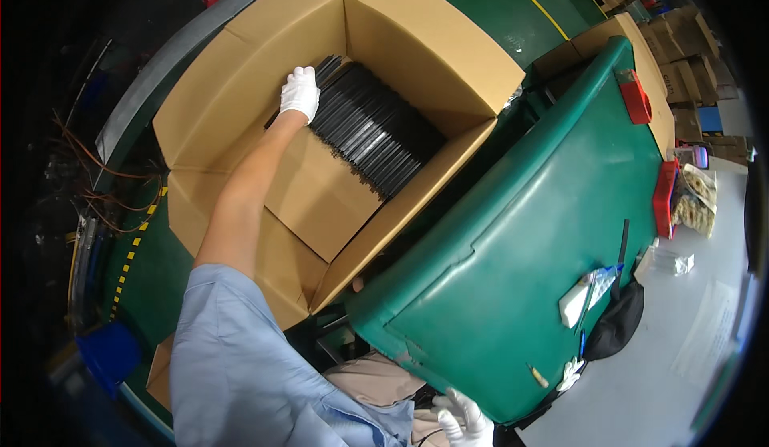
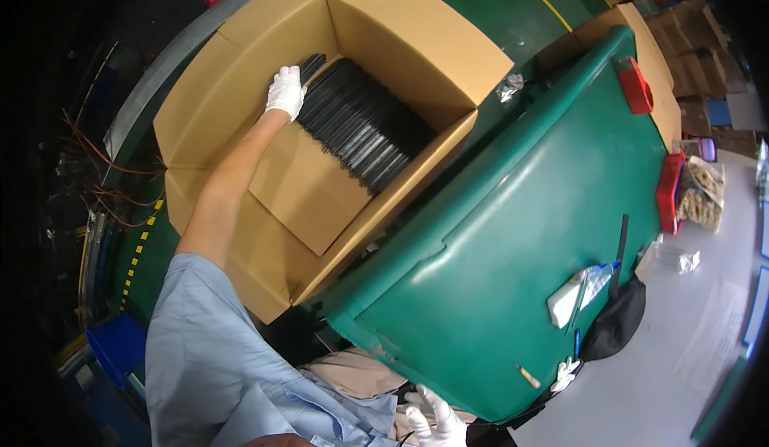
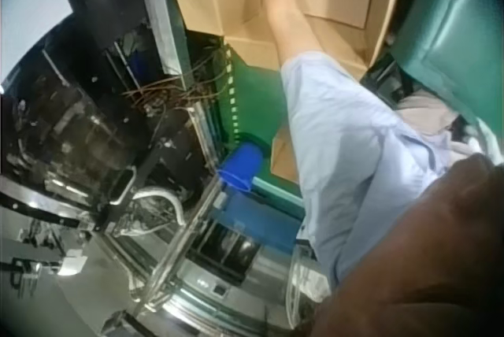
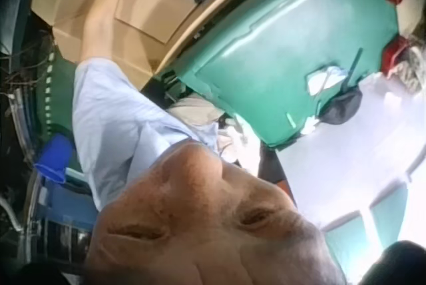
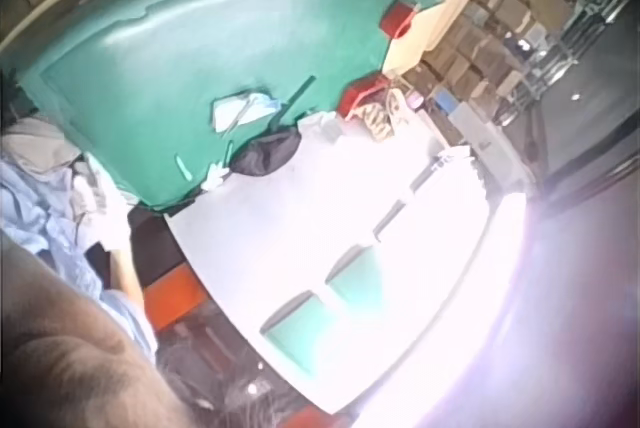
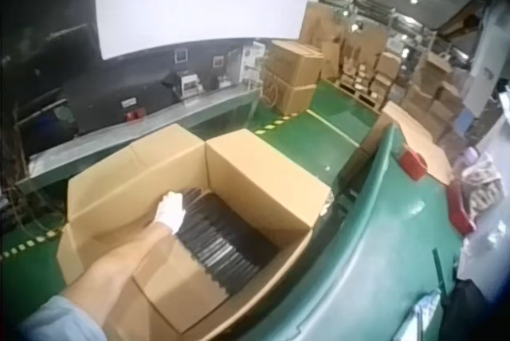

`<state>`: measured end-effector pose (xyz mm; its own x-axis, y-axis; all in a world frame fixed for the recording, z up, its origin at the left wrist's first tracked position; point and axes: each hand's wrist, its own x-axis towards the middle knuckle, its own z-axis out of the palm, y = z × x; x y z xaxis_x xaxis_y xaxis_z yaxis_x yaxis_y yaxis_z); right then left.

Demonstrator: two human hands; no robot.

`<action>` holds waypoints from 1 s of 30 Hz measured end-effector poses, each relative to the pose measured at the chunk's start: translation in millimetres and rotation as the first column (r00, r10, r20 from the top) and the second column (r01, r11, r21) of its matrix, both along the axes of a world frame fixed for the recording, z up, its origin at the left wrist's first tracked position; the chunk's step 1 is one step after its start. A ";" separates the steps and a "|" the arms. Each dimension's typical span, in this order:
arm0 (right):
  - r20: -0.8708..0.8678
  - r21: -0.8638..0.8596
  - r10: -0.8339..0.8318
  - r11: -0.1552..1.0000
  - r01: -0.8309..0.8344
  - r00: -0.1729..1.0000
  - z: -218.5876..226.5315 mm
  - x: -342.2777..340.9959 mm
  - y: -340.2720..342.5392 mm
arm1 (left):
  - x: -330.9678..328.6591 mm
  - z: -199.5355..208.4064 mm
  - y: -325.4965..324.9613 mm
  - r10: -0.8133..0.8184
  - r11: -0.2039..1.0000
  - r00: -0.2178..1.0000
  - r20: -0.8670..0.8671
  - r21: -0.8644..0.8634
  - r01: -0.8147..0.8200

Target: The person assembles black plastic components by inserting small parts into slots using a screwdriver. They then place the assembled units into a cardboard box and install them into a machine. The person repeats this process for multiple units.

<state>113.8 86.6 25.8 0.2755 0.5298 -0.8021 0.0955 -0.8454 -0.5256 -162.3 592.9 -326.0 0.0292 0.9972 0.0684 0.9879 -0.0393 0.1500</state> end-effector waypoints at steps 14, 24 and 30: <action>0.064 -0.196 0.026 0.981 -0.013 0.998 -2.3 19.8 22.6 | 31.6 -102.8 56.8 0.159 0.964 0.947 -0.280 0.253 -0.087; 0.049 -0.265 0.066 0.963 -0.050 0.997 -2.3 30.1 32.9 | 34.7 -110.7 57.8 0.058 0.990 0.995 -0.076 0.137 -0.047; 0.023 -0.267 -0.041 0.963 0.046 0.999 -6.1 24.8 28.4 | 46.8 -110.0 44.3 0.041 0.968 0.999 0.018 0.248 -0.044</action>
<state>138.6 115.0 19.7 0.3081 0.2836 -0.9081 0.0621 -0.9585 -0.2783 -115.6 637.1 -436.0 -0.0156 0.9492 0.3143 0.9876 -0.0345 0.1531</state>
